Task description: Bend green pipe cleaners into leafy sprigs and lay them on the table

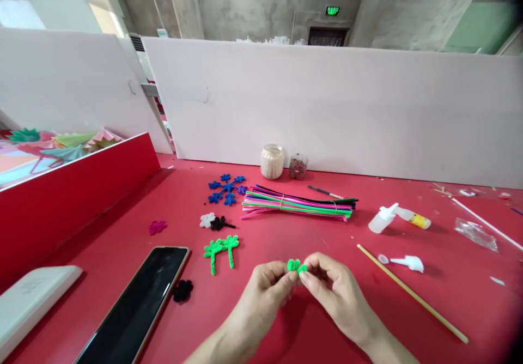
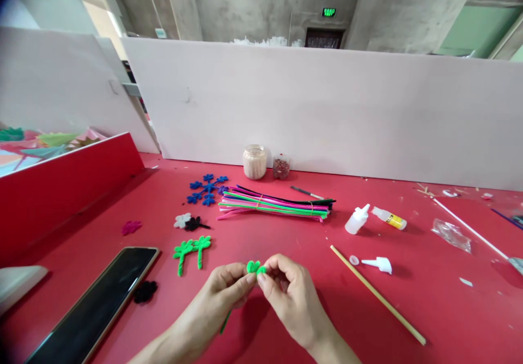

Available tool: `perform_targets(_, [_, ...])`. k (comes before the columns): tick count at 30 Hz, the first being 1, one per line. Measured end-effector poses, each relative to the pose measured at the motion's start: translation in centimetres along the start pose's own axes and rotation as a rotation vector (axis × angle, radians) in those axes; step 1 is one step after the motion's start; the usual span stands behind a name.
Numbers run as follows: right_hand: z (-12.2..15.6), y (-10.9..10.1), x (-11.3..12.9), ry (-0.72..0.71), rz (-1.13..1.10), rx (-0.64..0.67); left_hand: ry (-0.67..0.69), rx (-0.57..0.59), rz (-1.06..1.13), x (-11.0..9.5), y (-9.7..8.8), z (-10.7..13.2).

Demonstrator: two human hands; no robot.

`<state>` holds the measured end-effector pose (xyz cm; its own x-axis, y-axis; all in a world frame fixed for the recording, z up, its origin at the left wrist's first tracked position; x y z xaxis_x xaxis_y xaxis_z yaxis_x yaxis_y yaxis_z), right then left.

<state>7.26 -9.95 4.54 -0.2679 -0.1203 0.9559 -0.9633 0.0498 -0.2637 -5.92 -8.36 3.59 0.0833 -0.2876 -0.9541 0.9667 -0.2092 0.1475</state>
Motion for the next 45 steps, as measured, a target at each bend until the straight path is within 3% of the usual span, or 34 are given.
perform_targets(12, [-0.1, 0.0, -0.5, 0.089, -0.054, -0.086, 0.002, -0.04, 0.038, -0.5, 0.3, 0.5])
perform_targets(22, [-0.4, -0.3, -1.4, 0.23, -0.252, -0.117, -0.172, 0.023, 0.298, 0.5, 0.5, 0.1])
perform_targets(30, [-0.5, 0.0, -0.7, 0.164, -0.216, 0.018, -0.211, 0.05, 0.396, 0.4, 0.6, 0.1])
perform_targets(37, [-0.4, -0.1, -0.3, 0.151, -0.111, 0.025, -0.189, 0.019, 0.381, 0.4, 0.5, 0.0])
perform_targets(45, [-0.3, -0.1, -0.6, 0.04, -0.004, -0.041, -0.125, -0.033, 0.223, 0.5, 0.4, 0.1])
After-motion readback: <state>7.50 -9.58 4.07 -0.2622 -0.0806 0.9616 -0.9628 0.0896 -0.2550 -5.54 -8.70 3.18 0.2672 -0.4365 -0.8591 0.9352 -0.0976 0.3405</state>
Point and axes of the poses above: each hand's wrist, its own z-axis away from the middle knuckle, its own y-axis out of the palm, x = y × z, the point moved 2 cm from there along -z, towards the middle knuckle, and after that the axes turned 10 degrees about -x, right-handed, at the moved point
